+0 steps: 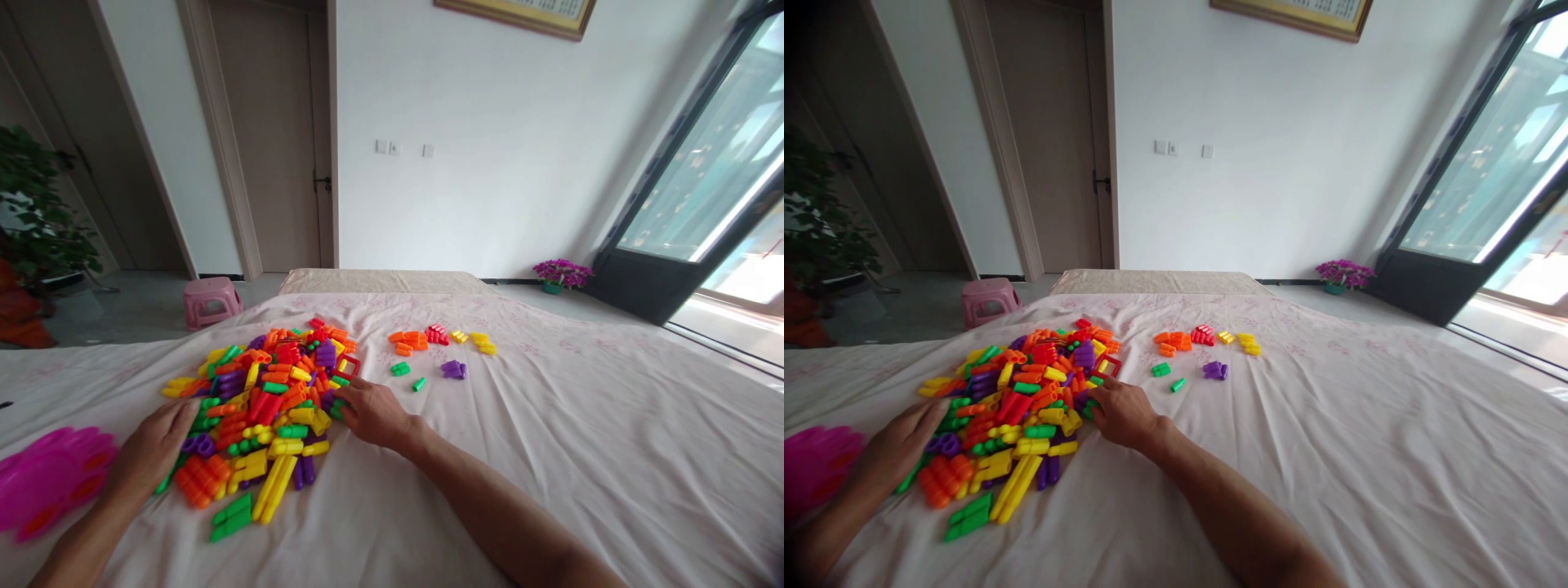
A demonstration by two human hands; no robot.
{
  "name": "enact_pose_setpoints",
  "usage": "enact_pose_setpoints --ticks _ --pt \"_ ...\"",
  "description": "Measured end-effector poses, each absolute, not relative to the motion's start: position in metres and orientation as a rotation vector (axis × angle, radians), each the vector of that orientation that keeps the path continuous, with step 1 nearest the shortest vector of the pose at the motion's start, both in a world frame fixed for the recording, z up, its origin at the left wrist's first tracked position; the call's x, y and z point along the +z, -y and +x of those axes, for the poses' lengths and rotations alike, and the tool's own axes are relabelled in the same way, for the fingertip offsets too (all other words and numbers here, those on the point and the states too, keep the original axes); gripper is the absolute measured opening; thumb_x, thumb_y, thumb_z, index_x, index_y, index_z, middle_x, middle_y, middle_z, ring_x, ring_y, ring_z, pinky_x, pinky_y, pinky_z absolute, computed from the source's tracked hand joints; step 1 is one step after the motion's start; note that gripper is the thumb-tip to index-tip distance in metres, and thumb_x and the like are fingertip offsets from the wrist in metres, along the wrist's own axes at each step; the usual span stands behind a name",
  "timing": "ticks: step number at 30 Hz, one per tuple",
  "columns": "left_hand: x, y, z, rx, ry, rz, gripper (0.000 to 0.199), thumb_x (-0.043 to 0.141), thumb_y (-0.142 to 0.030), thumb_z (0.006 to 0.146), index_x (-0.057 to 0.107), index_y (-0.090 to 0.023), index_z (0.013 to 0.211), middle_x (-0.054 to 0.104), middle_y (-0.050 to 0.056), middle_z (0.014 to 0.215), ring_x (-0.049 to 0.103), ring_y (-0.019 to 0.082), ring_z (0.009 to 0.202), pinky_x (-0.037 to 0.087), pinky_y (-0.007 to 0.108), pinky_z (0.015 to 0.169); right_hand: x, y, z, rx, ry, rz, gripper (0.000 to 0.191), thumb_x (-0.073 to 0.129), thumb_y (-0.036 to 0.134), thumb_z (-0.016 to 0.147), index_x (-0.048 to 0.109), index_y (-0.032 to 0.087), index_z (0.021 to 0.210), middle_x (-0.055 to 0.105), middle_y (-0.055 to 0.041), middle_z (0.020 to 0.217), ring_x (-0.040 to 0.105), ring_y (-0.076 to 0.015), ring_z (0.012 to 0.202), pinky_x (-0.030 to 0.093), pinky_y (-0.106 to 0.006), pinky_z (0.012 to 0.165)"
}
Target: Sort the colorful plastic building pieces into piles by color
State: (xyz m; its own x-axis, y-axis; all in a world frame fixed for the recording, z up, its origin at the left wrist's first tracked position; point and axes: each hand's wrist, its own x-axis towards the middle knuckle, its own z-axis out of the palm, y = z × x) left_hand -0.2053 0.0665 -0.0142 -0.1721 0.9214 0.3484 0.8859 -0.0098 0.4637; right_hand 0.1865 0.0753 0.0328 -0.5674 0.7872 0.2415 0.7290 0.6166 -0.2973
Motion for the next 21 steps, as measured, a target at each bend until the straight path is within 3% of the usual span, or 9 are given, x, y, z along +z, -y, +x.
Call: enact_pose_setpoints --ticks 5,13,18,21 --pt "-0.015 -0.063 -0.206 0.97 -2.18 1.931 0.049 0.037 -0.046 0.098 0.07 -0.014 0.114 0.074 0.013 0.121 0.068 0.026 0.114 0.052 0.037 0.101 0.029 -0.08 0.192 0.371 2.351 -1.215 0.024 0.055 0.017 0.093 0.071 0.019 0.112 0.07 -0.0081 0.106 0.066 -0.0196 0.093 0.047 -0.025 0.079" --pt "0.012 -0.043 -0.154 1.535 -1.862 2.578 0.026 0.054 -0.029 0.096 0.07 -0.021 0.114 0.073 0.008 0.121 0.066 0.023 0.116 0.046 0.042 0.112 0.019 -0.089 0.195 0.66 2.099 -1.094 0.025 0.058 0.017 0.092 0.077 0.017 0.107 0.073 -0.0078 0.098 0.066 -0.0201 0.089 0.05 -0.028 0.081" --pt "0.019 -0.032 -0.089 1.413 -1.499 2.714 0.045 0.058 -0.035 0.096 0.057 -0.026 0.14 0.064 0.01 0.14 0.061 0.024 0.129 0.051 0.041 0.109 0.011 -0.087 0.186 1.367 1.839 -1.027 0.032 0.061 0.035 0.093 0.074 0.017 0.116 0.07 -0.0023 0.077 0.062 -0.0139 0.061 0.052 -0.026 0.06" --pt "0.019 -0.029 -0.065 1.318 -1.377 2.783 0.049 0.061 -0.034 0.095 0.055 -0.027 0.143 0.063 0.01 0.141 0.061 0.023 0.129 0.054 0.038 0.106 0.008 -0.084 0.18 1.604 1.698 -0.91 0.047 0.071 0.05 0.085 0.074 0.015 0.116 0.07 -0.0023 0.077 0.065 -0.0149 0.062 0.055 -0.03 0.064"
